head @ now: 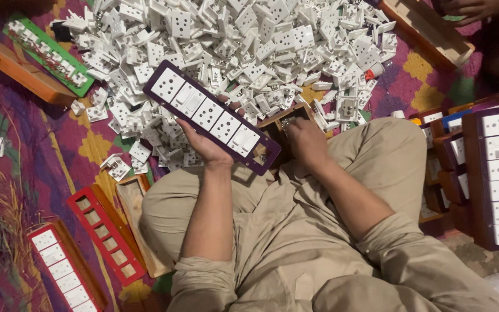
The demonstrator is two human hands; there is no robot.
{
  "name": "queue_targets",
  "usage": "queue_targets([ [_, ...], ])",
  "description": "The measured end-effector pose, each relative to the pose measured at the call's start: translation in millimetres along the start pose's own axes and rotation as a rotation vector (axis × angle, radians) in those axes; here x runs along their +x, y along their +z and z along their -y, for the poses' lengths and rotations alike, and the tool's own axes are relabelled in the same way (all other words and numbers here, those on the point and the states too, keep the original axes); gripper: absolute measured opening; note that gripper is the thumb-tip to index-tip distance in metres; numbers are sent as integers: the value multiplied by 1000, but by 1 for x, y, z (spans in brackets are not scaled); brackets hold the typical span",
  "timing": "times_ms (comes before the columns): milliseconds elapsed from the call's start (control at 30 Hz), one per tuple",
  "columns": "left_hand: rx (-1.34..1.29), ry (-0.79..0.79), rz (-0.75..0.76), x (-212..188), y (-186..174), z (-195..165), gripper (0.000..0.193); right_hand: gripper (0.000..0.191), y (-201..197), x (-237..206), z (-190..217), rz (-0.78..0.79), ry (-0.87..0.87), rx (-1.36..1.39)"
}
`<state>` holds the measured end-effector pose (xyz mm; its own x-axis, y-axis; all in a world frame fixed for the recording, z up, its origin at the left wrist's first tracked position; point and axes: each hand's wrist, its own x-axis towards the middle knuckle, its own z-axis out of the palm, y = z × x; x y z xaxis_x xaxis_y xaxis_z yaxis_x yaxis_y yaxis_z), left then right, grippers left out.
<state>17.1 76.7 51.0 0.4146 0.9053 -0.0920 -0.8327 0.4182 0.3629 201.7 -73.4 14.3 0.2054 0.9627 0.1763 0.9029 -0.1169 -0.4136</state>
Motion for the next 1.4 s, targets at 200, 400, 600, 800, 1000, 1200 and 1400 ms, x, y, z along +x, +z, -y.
queue_targets([
  [200, -17, 17, -61, 1, -3, 1, 79, 12, 13, 9, 31, 55, -436, 75],
  [400, -66, 3, 2, 1, -7, 4, 80, 18, 50, 3, 31, 472, 217, 423],
  [600, -51, -37, -20, 1, -7, 4, 82, 22, 41, -4, 34, 410, 332, 512],
  [800, -37, -47, -46, -3, -3, 5, 87, 20, 25, -11, 30, 365, 282, 318],
  [1000, -51, -19, 33, -1, -3, 6, 92, 20, -16, 8, 14, -119, 354, 492],
  [1200, -65, -19, 50, -2, -2, 9, 91, 18, -47, -1, 78, -212, -241, 249],
  [1400, -66, -9, 35, 0, -4, 10, 90, 22, -52, 16, 116, -263, -305, 26],
])
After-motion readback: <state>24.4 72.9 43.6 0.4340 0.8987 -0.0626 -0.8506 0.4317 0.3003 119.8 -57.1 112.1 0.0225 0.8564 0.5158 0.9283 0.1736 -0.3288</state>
